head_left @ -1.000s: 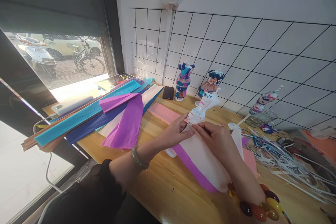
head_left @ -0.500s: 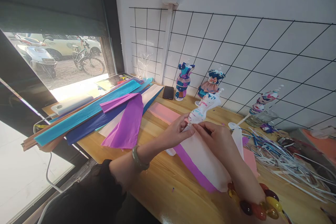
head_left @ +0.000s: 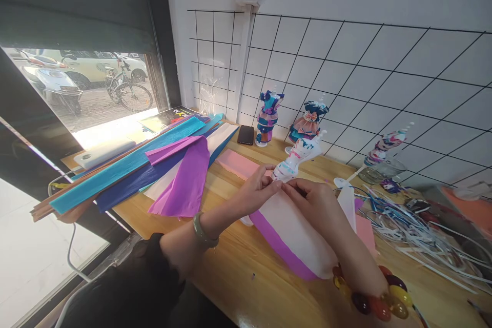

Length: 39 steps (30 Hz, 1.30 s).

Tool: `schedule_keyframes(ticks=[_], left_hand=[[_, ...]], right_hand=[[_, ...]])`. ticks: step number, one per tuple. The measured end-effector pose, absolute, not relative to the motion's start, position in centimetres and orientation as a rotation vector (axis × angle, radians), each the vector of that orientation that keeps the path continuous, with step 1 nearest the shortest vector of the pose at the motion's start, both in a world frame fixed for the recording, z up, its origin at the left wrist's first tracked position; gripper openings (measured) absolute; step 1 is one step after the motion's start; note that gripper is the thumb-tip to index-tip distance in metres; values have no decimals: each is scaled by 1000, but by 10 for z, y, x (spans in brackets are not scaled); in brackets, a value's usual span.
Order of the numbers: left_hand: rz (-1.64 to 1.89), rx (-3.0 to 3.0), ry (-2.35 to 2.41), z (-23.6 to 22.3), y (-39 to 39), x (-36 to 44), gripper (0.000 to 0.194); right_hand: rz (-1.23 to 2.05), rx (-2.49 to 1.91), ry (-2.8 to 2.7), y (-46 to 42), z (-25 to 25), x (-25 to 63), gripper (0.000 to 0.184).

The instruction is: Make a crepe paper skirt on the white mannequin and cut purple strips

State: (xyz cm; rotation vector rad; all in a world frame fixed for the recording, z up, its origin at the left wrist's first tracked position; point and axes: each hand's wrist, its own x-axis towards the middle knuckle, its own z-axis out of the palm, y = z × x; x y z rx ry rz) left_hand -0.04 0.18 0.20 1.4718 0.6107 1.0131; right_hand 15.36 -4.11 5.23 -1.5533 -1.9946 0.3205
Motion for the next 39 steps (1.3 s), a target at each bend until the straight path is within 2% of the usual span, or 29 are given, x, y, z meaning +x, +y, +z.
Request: schedule_keyframes(ticks=[6, 13, 20, 25, 33, 39], left_hand=[[1161, 1634, 585, -4, 11, 0, 38], [1133, 1646, 588, 2, 9, -4, 35], [1154, 1836, 679, 11, 2, -8, 43], [1184, 1980, 759, 11, 4, -10, 42], [1280, 2124, 819, 15, 4, -14, 43], [1328, 2099, 828, 14, 6, -14, 43]], right_hand=[[310, -1578, -2033, -41, 54, 153, 32], [279, -1632, -2054, -45, 58, 153, 32], [190, -1675, -2122, -48, 59, 150, 35], [163, -1646, -2141, -47, 58, 151, 36], [394, -1592, -2034, -52, 61, 145, 30], [380, -1601, -1945, -49, 57, 147, 35]])
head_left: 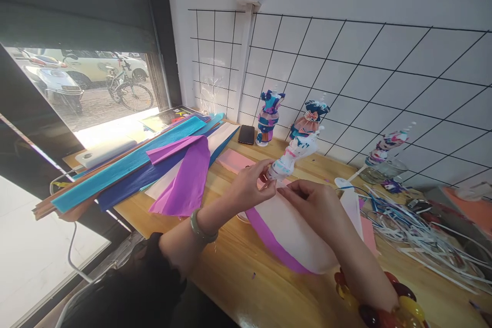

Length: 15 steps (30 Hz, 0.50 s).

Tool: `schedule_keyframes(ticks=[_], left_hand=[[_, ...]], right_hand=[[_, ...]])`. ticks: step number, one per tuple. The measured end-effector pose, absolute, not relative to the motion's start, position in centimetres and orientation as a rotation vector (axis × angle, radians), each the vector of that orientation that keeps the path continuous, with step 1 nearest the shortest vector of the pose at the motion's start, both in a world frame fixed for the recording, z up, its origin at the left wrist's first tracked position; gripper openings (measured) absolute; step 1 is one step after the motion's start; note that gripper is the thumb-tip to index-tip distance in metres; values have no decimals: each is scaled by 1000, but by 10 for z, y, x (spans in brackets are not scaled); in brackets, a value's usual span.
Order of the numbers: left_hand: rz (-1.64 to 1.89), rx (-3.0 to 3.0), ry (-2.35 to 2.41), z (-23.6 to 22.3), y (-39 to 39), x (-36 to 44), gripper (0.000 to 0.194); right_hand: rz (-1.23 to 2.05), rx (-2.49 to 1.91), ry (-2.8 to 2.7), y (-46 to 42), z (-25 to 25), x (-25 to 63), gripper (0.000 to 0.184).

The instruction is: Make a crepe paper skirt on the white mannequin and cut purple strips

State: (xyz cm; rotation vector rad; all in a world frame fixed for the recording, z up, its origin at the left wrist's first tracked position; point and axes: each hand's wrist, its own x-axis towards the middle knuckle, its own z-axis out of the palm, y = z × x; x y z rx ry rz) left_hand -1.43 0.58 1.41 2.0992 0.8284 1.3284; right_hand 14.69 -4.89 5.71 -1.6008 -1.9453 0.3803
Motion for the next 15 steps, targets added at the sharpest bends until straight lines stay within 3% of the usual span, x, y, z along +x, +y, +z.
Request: schedule_keyframes(ticks=[15], left_hand=[[1211, 1577, 540, 7, 14, -9, 46]], right_hand=[[421, -1507, -2020, -50, 61, 152, 27]])
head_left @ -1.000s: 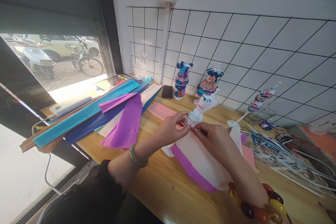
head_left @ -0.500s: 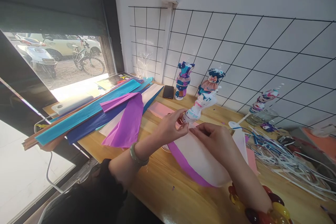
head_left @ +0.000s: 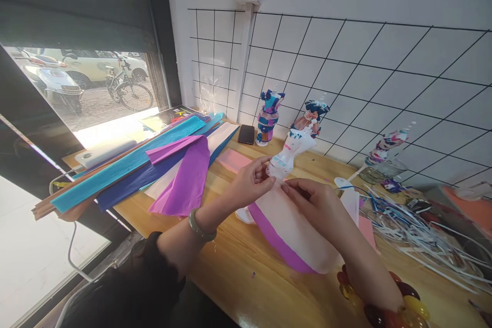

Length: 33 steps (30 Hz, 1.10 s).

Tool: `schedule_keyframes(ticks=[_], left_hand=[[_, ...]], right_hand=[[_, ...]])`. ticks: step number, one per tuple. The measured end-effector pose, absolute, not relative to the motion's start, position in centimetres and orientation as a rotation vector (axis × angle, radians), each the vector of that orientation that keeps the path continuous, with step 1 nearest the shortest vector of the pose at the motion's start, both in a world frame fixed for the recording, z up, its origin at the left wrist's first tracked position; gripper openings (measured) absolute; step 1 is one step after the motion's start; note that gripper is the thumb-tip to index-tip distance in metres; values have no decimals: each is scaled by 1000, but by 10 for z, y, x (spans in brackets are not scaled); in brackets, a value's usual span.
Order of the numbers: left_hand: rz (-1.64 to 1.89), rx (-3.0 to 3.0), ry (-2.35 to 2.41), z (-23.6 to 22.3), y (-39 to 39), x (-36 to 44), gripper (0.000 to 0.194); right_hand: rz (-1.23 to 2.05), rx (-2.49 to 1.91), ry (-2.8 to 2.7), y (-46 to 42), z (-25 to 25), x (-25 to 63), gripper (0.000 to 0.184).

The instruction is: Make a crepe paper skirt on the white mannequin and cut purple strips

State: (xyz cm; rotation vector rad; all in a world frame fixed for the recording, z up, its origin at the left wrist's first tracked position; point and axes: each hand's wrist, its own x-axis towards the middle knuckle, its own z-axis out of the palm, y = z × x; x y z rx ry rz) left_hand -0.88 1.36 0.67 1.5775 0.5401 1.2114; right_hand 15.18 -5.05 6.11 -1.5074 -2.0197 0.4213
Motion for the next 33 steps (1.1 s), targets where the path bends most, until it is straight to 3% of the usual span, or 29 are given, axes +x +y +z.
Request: schedule_keyframes(ticks=[15, 33], left_hand=[[1176, 1538, 474, 8, 13, -9, 52], [1125, 1411, 380, 11, 9, -8, 53]], right_hand=[[437, -1396, -2060, -52, 65, 151, 24], [194, -1448, -1944, -50, 59, 149, 15]])
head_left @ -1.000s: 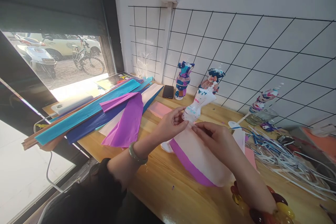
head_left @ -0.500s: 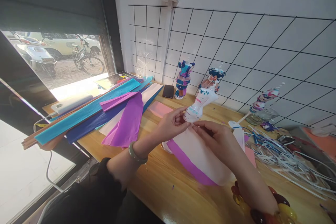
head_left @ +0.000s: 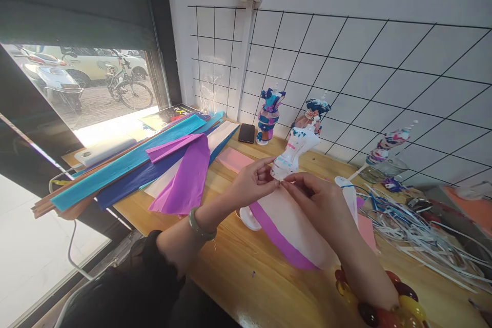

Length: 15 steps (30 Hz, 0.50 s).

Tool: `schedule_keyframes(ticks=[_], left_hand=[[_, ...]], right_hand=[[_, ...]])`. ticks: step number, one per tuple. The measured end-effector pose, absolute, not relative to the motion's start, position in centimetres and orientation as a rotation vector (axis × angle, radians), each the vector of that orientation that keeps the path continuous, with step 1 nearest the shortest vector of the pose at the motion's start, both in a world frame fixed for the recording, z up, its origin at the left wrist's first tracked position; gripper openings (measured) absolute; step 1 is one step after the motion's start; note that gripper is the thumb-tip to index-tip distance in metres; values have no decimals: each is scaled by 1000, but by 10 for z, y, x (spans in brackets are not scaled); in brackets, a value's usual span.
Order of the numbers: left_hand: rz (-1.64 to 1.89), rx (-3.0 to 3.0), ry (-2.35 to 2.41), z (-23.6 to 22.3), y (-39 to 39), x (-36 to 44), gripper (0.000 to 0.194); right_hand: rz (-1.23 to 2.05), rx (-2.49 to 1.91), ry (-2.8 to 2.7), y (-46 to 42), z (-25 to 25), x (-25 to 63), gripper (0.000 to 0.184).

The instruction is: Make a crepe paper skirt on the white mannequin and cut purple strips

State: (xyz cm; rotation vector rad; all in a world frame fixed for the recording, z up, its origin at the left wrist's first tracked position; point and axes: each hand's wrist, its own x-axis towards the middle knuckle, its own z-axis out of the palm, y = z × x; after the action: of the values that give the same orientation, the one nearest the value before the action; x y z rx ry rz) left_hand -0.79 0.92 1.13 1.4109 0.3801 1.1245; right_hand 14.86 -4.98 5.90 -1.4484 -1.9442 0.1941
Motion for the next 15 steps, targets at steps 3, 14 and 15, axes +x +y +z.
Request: schedule_keyframes(ticks=[3, 14, 15], left_hand=[[1122, 1397, 385, 13, 8, -8, 52], [1142, 1364, 388, 13, 8, -9, 52], [1143, 1366, 385, 13, 8, -9, 52]], right_hand=[[219, -1475, -1912, -50, 58, 149, 13], [333, -1456, -1879, -50, 59, 150, 14], [340, -1455, -1879, -50, 59, 150, 14]])
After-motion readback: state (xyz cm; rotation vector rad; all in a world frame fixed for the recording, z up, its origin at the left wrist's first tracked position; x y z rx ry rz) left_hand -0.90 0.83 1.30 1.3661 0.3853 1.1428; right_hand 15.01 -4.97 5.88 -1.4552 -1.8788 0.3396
